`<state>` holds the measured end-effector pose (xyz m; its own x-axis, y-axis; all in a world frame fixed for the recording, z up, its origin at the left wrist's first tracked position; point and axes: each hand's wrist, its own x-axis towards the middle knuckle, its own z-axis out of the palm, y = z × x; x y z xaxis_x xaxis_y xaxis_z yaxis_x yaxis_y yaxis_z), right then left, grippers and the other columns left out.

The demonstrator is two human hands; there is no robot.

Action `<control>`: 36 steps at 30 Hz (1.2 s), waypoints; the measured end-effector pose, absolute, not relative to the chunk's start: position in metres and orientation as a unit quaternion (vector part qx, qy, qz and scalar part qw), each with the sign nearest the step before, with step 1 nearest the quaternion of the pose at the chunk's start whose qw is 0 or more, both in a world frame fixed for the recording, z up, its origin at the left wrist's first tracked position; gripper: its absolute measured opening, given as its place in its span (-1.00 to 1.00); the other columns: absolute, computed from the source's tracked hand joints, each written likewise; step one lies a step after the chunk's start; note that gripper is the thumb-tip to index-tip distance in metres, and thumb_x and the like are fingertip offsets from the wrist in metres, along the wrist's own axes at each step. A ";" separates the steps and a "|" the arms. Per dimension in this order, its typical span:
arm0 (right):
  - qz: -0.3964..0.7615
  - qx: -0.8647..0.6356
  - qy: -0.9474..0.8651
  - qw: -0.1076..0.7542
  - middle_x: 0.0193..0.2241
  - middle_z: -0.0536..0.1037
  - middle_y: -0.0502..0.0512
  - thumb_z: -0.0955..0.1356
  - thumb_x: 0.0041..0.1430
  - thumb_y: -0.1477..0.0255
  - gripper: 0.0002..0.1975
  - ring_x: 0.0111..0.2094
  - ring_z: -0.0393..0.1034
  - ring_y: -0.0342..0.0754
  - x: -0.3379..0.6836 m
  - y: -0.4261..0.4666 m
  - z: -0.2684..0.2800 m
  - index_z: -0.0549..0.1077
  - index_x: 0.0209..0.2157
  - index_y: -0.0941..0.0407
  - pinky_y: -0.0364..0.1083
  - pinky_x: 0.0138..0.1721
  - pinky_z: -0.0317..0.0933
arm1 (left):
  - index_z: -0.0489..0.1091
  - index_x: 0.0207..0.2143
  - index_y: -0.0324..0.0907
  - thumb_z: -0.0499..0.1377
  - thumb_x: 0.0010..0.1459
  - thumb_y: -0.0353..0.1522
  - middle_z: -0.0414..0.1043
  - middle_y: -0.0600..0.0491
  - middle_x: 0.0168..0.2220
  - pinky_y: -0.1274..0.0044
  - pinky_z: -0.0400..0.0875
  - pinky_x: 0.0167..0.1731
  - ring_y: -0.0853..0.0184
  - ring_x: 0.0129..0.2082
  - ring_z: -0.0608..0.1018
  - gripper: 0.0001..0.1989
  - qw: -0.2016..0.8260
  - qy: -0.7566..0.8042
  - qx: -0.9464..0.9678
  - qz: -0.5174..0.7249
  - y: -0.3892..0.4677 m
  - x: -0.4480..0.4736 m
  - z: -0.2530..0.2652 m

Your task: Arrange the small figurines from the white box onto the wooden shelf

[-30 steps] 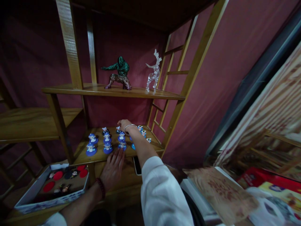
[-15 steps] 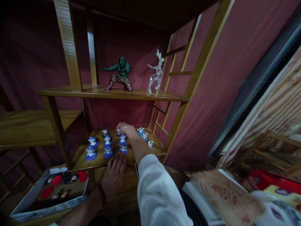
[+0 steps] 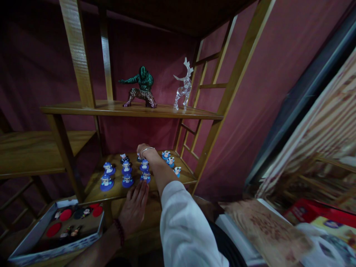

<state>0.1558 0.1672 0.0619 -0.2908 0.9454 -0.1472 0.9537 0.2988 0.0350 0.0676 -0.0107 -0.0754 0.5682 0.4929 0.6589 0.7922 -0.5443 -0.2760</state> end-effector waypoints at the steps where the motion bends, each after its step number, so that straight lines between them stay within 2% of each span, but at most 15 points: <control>1: -0.029 0.591 0.803 0.070 -0.26 0.52 0.14 0.40 -0.24 0.58 -0.62 -0.27 0.42 -0.08 0.156 0.167 0.062 0.49 -0.25 0.14 -0.29 -0.37 0.18 | 0.12 0.05 -0.42 -0.02 -0.06 -0.43 0.09 -0.23 0.10 0.29 0.05 -0.02 0.11 0.12 0.10 -0.44 0.284 -0.383 -0.838 -0.265 -0.011 0.068 -0.075; 9: -0.028 0.589 0.806 0.057 -0.29 0.53 0.12 0.40 -0.22 0.55 -0.63 -0.29 0.42 -0.08 0.154 0.165 0.061 0.48 -0.24 0.13 -0.28 -0.41 0.17 | 0.11 0.05 -0.42 -0.01 -0.06 -0.42 0.06 -0.24 0.12 0.29 0.05 -0.02 0.09 0.12 0.09 -0.43 0.287 -0.382 -0.838 -0.264 -0.011 0.068 -0.077; 22: -0.022 0.598 0.799 0.063 -0.25 0.51 0.17 0.38 -0.17 0.58 -0.63 -0.25 0.41 -0.06 0.148 0.149 0.072 0.47 -0.21 0.17 -0.27 -0.37 0.18 | 0.11 0.06 -0.42 -0.01 -0.08 -0.45 0.07 -0.23 0.11 0.28 0.04 0.00 0.09 0.13 0.06 -0.43 0.280 -0.380 -0.838 -0.273 -0.010 0.067 -0.080; 31: -0.039 0.596 0.799 0.068 -0.22 0.51 0.11 0.40 -0.20 0.57 -0.59 -0.24 0.40 -0.08 0.150 0.151 0.072 0.46 -0.20 0.12 -0.28 -0.35 0.17 | 0.09 0.07 -0.41 -0.02 -0.08 -0.45 0.09 -0.23 0.10 0.29 0.06 -0.02 0.11 0.12 0.11 -0.42 0.283 -0.383 -0.838 -0.266 -0.011 0.068 -0.078; 36: -0.045 0.596 0.801 0.039 -0.18 0.49 0.03 0.37 -0.10 0.47 -0.63 -0.23 0.38 -0.16 0.158 0.148 0.075 0.42 -0.15 0.10 -0.33 -0.36 0.15 | 0.11 0.06 -0.41 -0.03 -0.08 -0.45 0.09 -0.24 0.10 0.28 0.07 -0.03 0.11 0.10 0.13 -0.43 0.285 -0.380 -0.838 -0.268 -0.012 0.068 -0.075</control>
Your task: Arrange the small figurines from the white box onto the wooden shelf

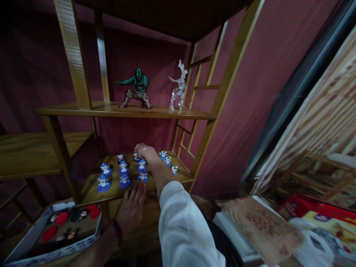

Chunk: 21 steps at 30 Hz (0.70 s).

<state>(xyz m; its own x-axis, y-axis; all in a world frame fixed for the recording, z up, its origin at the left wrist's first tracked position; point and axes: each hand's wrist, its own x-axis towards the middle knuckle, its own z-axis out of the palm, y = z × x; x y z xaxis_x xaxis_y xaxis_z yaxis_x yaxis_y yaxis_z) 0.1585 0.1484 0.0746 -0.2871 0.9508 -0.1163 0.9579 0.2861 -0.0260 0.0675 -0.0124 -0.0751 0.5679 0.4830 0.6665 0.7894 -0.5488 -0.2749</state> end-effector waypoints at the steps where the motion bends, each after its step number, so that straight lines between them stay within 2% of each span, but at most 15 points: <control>1: -0.047 0.598 0.799 0.030 -0.19 0.49 0.03 0.37 -0.08 0.44 -0.64 -0.23 0.38 -0.17 0.161 0.148 0.075 0.42 -0.16 0.10 -0.34 -0.36 0.15 | 0.13 0.05 -0.41 -0.03 -0.07 -0.45 0.10 -0.24 0.10 0.28 0.07 -0.03 0.11 0.10 0.13 -0.44 0.286 -0.380 -0.838 -0.268 -0.013 0.067 -0.074; 7: -0.049 0.617 0.785 -0.018 -0.23 0.51 0.00 0.35 -0.09 0.45 -0.71 -0.26 0.38 -0.17 0.184 0.149 0.077 0.45 -0.22 0.07 -0.32 -0.38 0.15 | 0.19 0.02 -0.39 -0.06 -0.01 -0.43 0.15 -0.19 0.08 0.29 0.04 -0.02 0.12 0.10 0.13 -0.51 0.296 -0.382 -0.835 -0.264 -0.012 0.067 -0.075; 14: -0.043 0.642 0.765 0.002 -0.28 0.52 0.03 0.35 -0.11 0.54 -0.66 -0.31 0.40 -0.17 0.209 0.139 0.086 0.44 -0.19 0.10 -0.31 -0.42 0.15 | 0.18 0.02 -0.38 -0.07 0.01 -0.42 0.11 -0.21 0.09 0.30 0.03 -0.01 0.14 0.11 0.11 -0.53 0.296 -0.385 -0.833 -0.266 -0.012 0.067 -0.076; 21: -0.007 0.651 0.759 0.007 -0.19 0.49 0.09 0.40 -0.16 0.43 -0.60 -0.18 0.36 -0.09 0.225 0.136 0.087 0.43 -0.17 0.09 -0.28 -0.29 0.17 | 0.17 0.02 -0.39 -0.06 0.00 -0.43 0.11 -0.21 0.09 0.30 0.06 -0.02 0.13 0.11 0.12 -0.51 0.292 -0.387 -0.833 -0.267 -0.011 0.067 -0.078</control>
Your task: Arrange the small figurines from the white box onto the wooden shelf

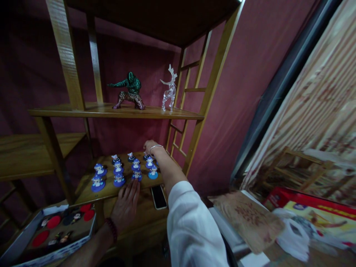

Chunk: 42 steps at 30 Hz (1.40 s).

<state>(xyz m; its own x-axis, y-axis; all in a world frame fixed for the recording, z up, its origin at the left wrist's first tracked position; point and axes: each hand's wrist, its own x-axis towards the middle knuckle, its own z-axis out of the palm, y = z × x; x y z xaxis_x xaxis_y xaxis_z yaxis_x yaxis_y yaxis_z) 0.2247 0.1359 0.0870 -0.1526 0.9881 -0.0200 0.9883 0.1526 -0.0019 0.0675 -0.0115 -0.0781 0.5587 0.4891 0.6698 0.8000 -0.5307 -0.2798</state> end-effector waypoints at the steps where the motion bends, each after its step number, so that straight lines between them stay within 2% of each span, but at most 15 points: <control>1: -0.008 0.652 0.759 0.007 -0.19 0.49 0.09 0.40 -0.16 0.42 -0.61 -0.18 0.36 -0.09 0.226 0.136 0.086 0.43 -0.18 0.09 -0.28 -0.29 0.17 | 0.16 0.03 -0.39 -0.06 0.00 -0.44 0.11 -0.21 0.09 0.30 0.06 -0.01 0.13 0.11 0.11 -0.51 0.292 -0.387 -0.833 -0.266 -0.012 0.067 -0.079; 8: -0.021 0.658 0.753 0.014 -0.19 0.49 0.05 0.38 -0.13 0.46 -0.63 -0.21 0.38 -0.13 0.226 0.138 0.077 0.43 -0.17 0.07 -0.30 -0.32 0.18 | 0.06 0.09 -0.36 -0.08 -0.01 -0.44 0.09 -0.19 0.10 0.29 0.05 -0.01 0.16 0.12 0.10 -0.45 0.304 -0.385 -0.829 -0.269 -0.012 0.068 -0.080; 20: -0.027 0.663 0.746 0.063 -0.23 0.51 0.11 0.39 -0.22 0.55 -0.62 -0.24 0.40 -0.07 0.218 0.141 0.074 0.47 -0.24 0.10 -0.26 -0.33 0.20 | 0.13 0.05 -0.39 -0.07 -0.02 -0.43 0.07 -0.22 0.11 0.28 0.05 0.00 0.14 0.12 0.09 -0.48 0.313 -0.381 -0.828 -0.265 -0.011 0.067 -0.081; 26: -0.022 0.661 0.747 0.064 -0.23 0.51 0.13 0.40 -0.21 0.52 -0.63 -0.24 0.40 -0.05 0.221 0.148 0.066 0.47 -0.23 0.09 -0.25 -0.32 0.21 | 0.20 0.00 -0.39 -0.07 0.00 -0.44 0.15 -0.20 0.07 0.30 0.03 0.01 0.14 0.11 0.12 -0.53 0.306 -0.380 -0.828 -0.275 -0.011 0.068 -0.078; 35: -0.001 0.667 0.742 0.066 -0.23 0.50 0.20 0.39 -0.20 0.51 -0.64 -0.20 0.39 0.02 0.219 0.148 0.064 0.47 -0.23 0.14 -0.17 -0.27 0.23 | 0.19 0.02 -0.37 -0.09 0.01 -0.45 0.15 -0.19 0.07 0.30 0.03 0.00 0.15 0.11 0.13 -0.53 0.304 -0.387 -0.829 -0.267 -0.013 0.068 -0.075; 42: 0.009 0.666 0.743 0.060 -0.21 0.49 0.22 0.36 -0.15 0.51 -0.67 -0.20 0.39 0.02 0.215 0.141 0.068 0.47 -0.23 0.15 -0.18 -0.28 0.24 | 0.18 0.02 -0.37 -0.08 0.00 -0.44 0.14 -0.19 0.08 0.30 0.03 0.01 0.16 0.11 0.13 -0.52 0.303 -0.386 -0.828 -0.270 -0.012 0.068 -0.076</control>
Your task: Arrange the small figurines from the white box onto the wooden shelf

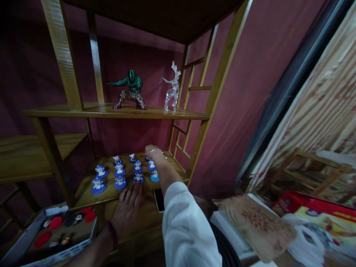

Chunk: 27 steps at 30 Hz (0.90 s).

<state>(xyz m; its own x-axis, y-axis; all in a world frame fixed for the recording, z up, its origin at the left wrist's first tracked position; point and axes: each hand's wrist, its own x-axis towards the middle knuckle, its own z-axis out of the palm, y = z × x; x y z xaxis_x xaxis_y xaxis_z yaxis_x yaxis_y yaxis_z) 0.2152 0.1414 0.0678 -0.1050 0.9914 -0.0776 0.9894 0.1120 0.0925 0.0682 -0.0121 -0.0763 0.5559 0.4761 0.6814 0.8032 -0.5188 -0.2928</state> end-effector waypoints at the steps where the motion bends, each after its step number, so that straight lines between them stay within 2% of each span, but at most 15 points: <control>1: 0.009 0.666 0.744 0.059 -0.21 0.49 0.22 0.36 -0.15 0.51 -0.67 -0.20 0.39 0.02 0.215 0.142 0.068 0.47 -0.24 0.15 -0.19 -0.28 0.24 | 0.18 0.02 -0.37 -0.08 0.00 -0.44 0.14 -0.20 0.08 0.30 0.03 0.00 0.15 0.10 0.13 -0.52 0.304 -0.385 -0.828 -0.271 -0.012 0.068 -0.076; 8: 0.012 0.664 0.746 0.050 -0.20 0.49 0.19 0.34 -0.13 0.52 -0.69 -0.18 0.38 0.00 0.211 0.144 0.066 0.47 -0.24 0.13 -0.18 -0.25 0.24 | 0.12 0.06 -0.35 -0.07 0.00 -0.43 0.14 -0.19 0.08 0.31 0.03 0.00 0.17 0.09 0.15 -0.49 0.311 -0.382 -0.826 -0.274 -0.011 0.068 -0.077; 20: 0.006 0.664 0.746 0.047 -0.23 0.50 0.21 0.35 -0.16 0.53 -0.69 -0.21 0.39 0.02 0.208 0.146 0.067 0.47 -0.26 0.15 -0.16 -0.26 0.24 | 0.14 0.05 -0.38 -0.07 0.00 -0.43 0.08 -0.22 0.11 0.28 0.03 0.00 0.12 0.10 0.13 -0.49 0.309 -0.380 -0.828 -0.274 -0.010 0.069 -0.079; 27: 0.005 0.662 0.748 0.047 -0.23 0.50 0.17 0.35 -0.15 0.52 -0.69 -0.21 0.40 -0.02 0.209 0.150 0.064 0.48 -0.26 0.13 -0.19 -0.26 0.22 | 0.07 0.09 -0.34 -0.09 0.01 -0.44 0.07 -0.19 0.11 0.28 0.06 -0.02 0.13 0.10 0.13 -0.46 0.305 -0.383 -0.827 -0.275 -0.011 0.069 -0.078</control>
<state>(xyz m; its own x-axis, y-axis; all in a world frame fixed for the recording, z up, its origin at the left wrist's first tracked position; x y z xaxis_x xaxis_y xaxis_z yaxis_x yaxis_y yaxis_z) 0.2090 0.1503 0.0636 -0.1193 0.9908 -0.0635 0.9899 0.1236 0.0695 0.0686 -0.0114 -0.0779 0.5553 0.4659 0.6889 0.8015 -0.5208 -0.2938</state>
